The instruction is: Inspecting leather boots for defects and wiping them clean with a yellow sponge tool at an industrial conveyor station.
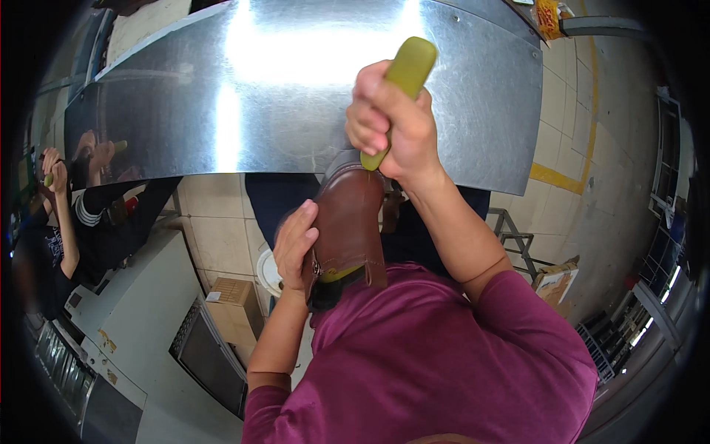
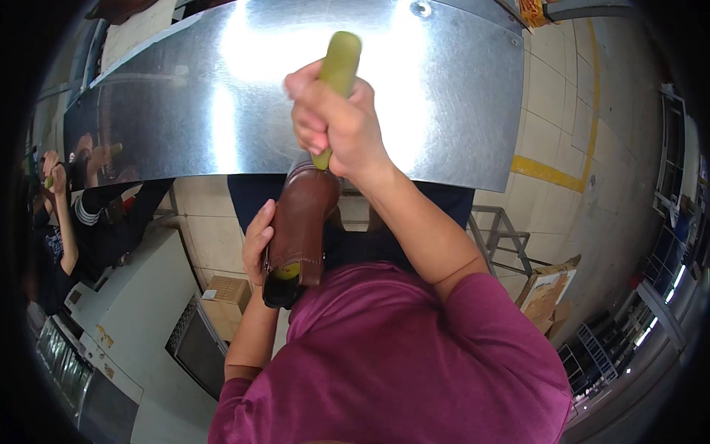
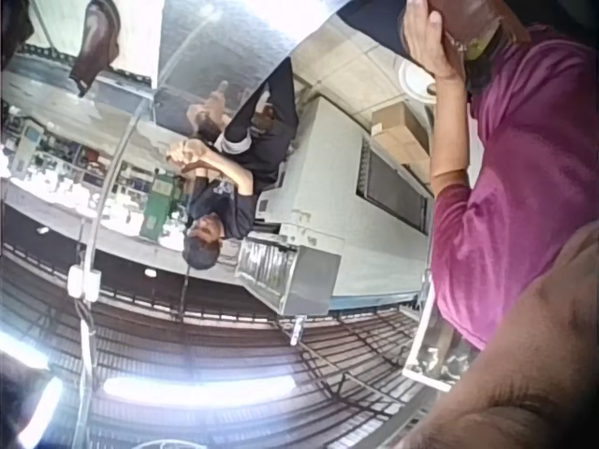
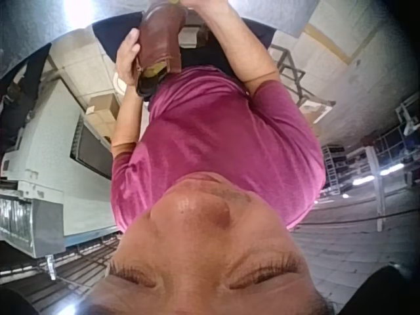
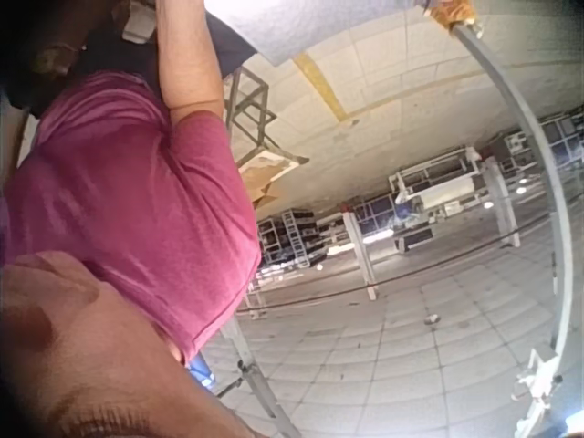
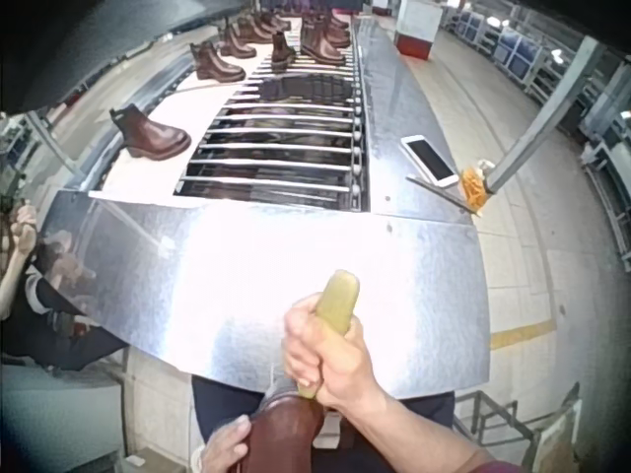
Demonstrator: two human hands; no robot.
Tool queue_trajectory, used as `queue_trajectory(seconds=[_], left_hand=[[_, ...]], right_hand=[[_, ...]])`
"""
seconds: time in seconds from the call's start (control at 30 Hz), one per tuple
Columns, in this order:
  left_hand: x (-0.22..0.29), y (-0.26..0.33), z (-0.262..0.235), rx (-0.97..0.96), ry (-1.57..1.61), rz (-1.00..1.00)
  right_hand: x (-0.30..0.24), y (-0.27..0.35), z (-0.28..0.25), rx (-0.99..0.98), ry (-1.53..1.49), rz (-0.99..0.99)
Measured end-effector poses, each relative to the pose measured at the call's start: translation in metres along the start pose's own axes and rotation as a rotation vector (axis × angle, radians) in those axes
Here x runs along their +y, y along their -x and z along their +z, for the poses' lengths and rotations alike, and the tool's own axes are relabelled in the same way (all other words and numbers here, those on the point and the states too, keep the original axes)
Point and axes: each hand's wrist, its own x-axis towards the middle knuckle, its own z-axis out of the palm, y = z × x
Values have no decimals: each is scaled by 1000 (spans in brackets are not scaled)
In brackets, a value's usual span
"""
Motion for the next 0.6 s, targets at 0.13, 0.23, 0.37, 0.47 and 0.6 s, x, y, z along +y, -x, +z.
queue_trajectory(seconds=[0.13,0.23,0.37,0.47,0.6], left_hand=[[-14,18,3,15,104,-94],[-7,7,5,40,87,-89],[19,-7,-5,-29,38,-349],[16,-13,0,45,12,-224],[15,-8,-1,35,-17,-260]], right_hand=[[8,-1,21,-122,520,-188],[4,-8,-1,-32,-10,97],[3,13,-39,-3,-328,-63],[8,24,-42,26,-367,-90],[11,24,-37,20,-391,-102]])
